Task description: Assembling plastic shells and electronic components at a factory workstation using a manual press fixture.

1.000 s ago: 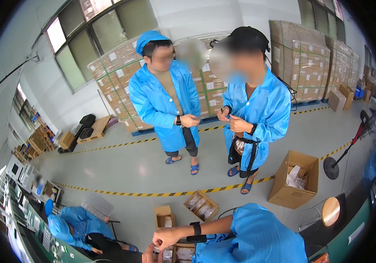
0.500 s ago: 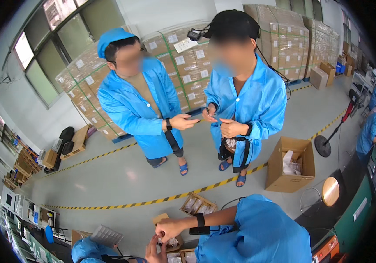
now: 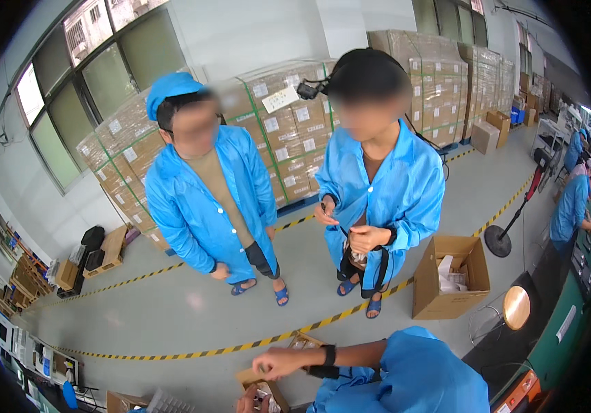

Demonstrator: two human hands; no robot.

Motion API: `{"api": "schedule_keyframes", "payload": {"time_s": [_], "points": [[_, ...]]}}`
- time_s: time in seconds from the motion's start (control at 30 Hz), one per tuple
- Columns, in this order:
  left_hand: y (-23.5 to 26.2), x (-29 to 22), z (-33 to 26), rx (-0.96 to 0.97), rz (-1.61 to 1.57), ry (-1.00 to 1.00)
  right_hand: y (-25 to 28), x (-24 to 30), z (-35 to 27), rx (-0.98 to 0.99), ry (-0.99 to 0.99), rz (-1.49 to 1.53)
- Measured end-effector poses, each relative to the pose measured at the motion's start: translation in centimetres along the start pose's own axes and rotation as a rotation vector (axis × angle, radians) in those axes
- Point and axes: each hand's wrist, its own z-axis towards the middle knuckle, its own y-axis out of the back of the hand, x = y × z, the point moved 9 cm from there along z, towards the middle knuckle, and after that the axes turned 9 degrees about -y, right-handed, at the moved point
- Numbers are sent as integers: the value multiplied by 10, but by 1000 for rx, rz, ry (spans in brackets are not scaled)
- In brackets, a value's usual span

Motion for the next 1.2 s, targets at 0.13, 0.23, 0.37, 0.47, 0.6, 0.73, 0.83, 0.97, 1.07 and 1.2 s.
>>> {"api": "schedule_keyframes", "payload": {"time_s": [0.13,0.23,0.37,0.47,0.6,0.73,0.83,0.97,1.07,1.2], "points": [[-7,24,-22,-15,-53,72,163,-5,-61,-587,38,-515],[-9,40,-38,10,-48,142,294,13,-164,-1120,-26,-416],[-6,51,-61,19,-57,237,347,160,-227,-1390,139,-483],[-3,58,-70,28,-124,338,380,202,-228,-1374,284,-488],[-5,48,-60,-10,-217,283,405,184,-224,-1333,207,-399],[-2,44,-68,3,-229,283,371,147,-215,-1315,155,-236],[1,38,-80,-15,-187,248,343,121,-224,-1209,72,-383],[-5,35,-95,39,-208,271,295,19,-239,-1015,-125,-391],[-5,34,-103,25,-217,265,245,-72,-254,-939,-357,-442],[-1,37,-105,-57,-184,309,207,-111,-266,-1055,-425,-455]]}}
